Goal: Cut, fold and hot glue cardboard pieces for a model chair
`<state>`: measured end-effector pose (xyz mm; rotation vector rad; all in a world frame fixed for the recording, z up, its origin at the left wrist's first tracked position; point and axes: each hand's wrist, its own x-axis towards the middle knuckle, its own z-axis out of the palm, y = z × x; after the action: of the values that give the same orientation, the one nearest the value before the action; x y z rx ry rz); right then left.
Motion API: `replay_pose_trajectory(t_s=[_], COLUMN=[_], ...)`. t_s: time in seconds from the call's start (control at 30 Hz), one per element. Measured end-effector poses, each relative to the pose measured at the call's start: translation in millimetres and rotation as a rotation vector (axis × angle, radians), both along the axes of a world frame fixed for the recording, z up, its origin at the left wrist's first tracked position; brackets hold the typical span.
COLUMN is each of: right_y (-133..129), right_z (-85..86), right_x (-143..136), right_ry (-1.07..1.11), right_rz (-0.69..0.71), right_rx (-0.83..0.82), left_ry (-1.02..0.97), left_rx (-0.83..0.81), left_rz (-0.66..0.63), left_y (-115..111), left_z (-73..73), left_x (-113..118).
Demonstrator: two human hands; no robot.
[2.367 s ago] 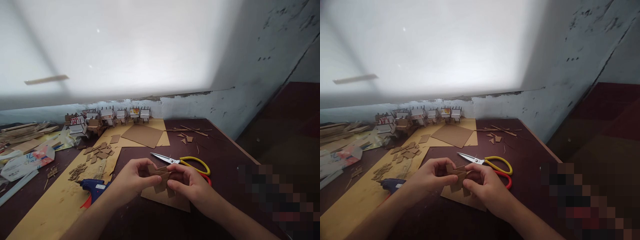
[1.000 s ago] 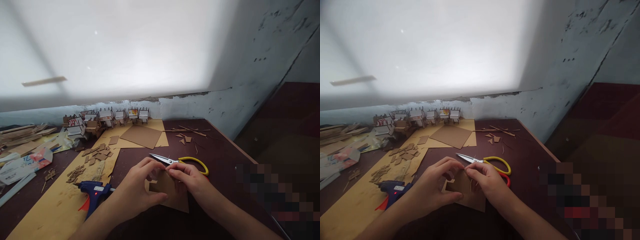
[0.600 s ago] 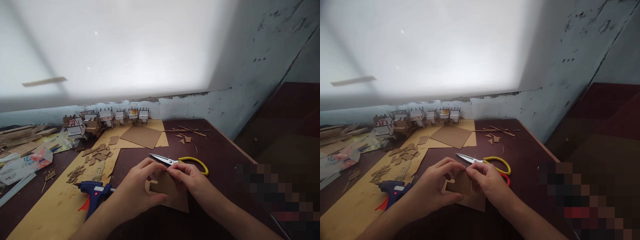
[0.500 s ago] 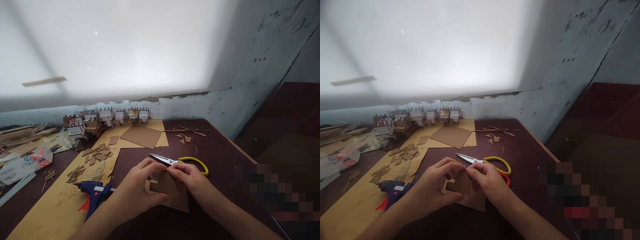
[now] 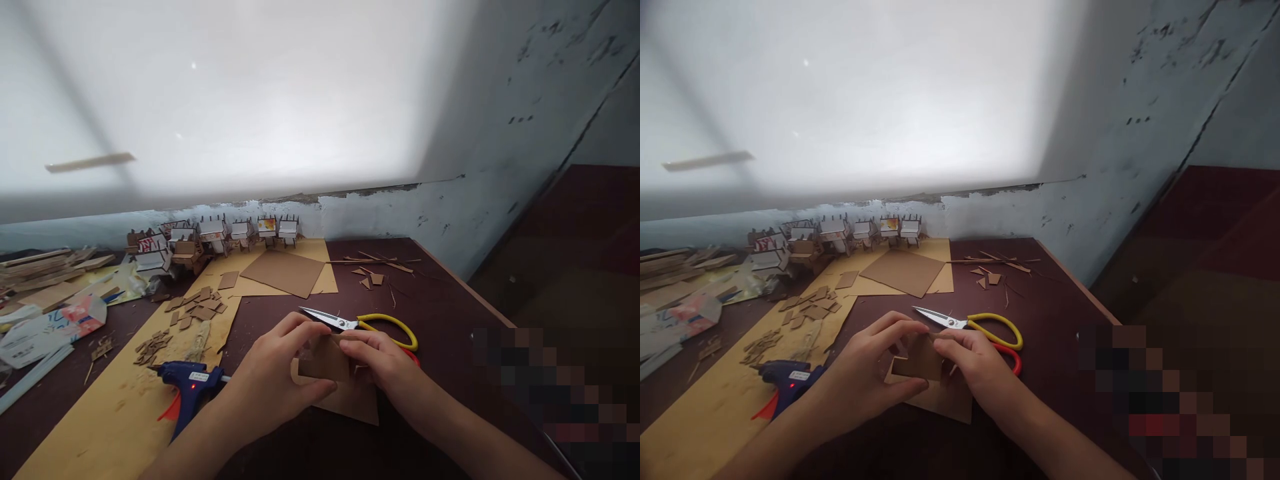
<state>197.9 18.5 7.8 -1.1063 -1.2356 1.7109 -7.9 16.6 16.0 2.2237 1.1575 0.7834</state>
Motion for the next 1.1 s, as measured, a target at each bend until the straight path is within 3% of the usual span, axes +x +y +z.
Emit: replay_pose_trajectory(t_s=[0.23,1.1], right_y=[0,1], right_z=[-3.0,-11.5], right_x=[-1,0], right_ry=[-0.012,0.005], right_rz=[-0.084,0.063], right_rx=[0.027,0.078], left_ry=[0.017,-0.036], left_rx=[0.000,-0.003], left_rz=[-0.001,-0.031], left_y=[0,-3], left_z=[1.0,0.1], left_x=[1,4])
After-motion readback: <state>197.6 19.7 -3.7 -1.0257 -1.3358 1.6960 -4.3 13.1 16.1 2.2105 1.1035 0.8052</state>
